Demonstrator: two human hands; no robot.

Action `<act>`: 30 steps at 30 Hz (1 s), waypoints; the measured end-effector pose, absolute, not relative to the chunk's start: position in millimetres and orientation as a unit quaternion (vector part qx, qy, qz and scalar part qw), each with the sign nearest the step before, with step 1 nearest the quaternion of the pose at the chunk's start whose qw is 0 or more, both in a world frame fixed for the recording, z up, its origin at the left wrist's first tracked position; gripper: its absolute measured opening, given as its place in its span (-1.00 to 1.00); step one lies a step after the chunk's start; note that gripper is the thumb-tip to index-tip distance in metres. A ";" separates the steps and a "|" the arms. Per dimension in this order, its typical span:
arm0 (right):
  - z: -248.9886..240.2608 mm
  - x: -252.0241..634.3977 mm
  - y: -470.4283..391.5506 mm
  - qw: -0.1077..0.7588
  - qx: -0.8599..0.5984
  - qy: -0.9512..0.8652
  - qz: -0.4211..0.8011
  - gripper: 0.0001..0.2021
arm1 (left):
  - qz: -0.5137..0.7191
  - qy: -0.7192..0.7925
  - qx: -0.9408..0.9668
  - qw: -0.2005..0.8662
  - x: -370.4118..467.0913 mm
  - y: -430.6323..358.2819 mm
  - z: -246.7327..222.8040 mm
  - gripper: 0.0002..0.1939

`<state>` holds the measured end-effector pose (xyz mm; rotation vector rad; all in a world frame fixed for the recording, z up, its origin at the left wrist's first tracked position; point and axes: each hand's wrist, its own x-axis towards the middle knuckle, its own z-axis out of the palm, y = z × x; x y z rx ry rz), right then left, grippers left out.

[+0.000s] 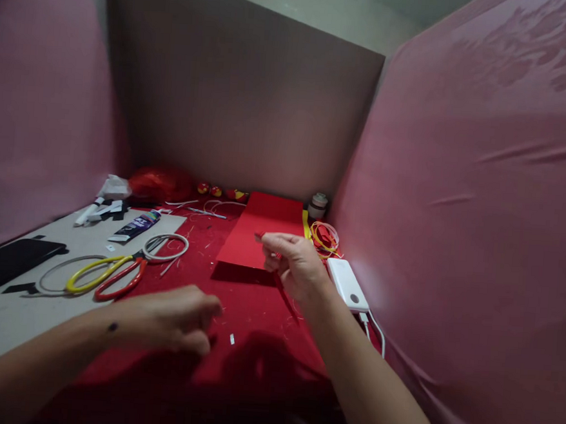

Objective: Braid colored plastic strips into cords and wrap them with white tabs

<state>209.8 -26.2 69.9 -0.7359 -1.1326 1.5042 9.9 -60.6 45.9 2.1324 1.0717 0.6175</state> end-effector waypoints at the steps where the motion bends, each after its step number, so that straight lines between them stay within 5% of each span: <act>1: 55.4 208.3 -21.1 0.527 -0.312 -0.457 0.645 -0.84 | 0.226 0.426 0.818 0.312 6.6 -53.4 51.0 -0.77; 9: 10.2 174.9 3.6 0.470 -0.295 -0.469 0.687 -0.83 | 0.166 0.545 0.797 0.201 5.4 5.0 83.3 -0.77; 19: 33.1 187.2 1.9 0.465 -0.213 -0.472 0.718 -0.84 | 0.181 0.536 0.701 0.434 30.8 13.5 36.5 -0.80; 27: 5.8 190.0 7.4 0.480 -0.279 -0.503 0.663 -0.88 | 0.279 0.503 0.706 0.413 10.7 25.4 66.9 -0.85; 30: 0.6 192.8 12.3 0.484 -0.290 -0.487 0.666 -0.88 | 0.277 0.441 0.789 0.327 7.9 16.7 62.2 -0.79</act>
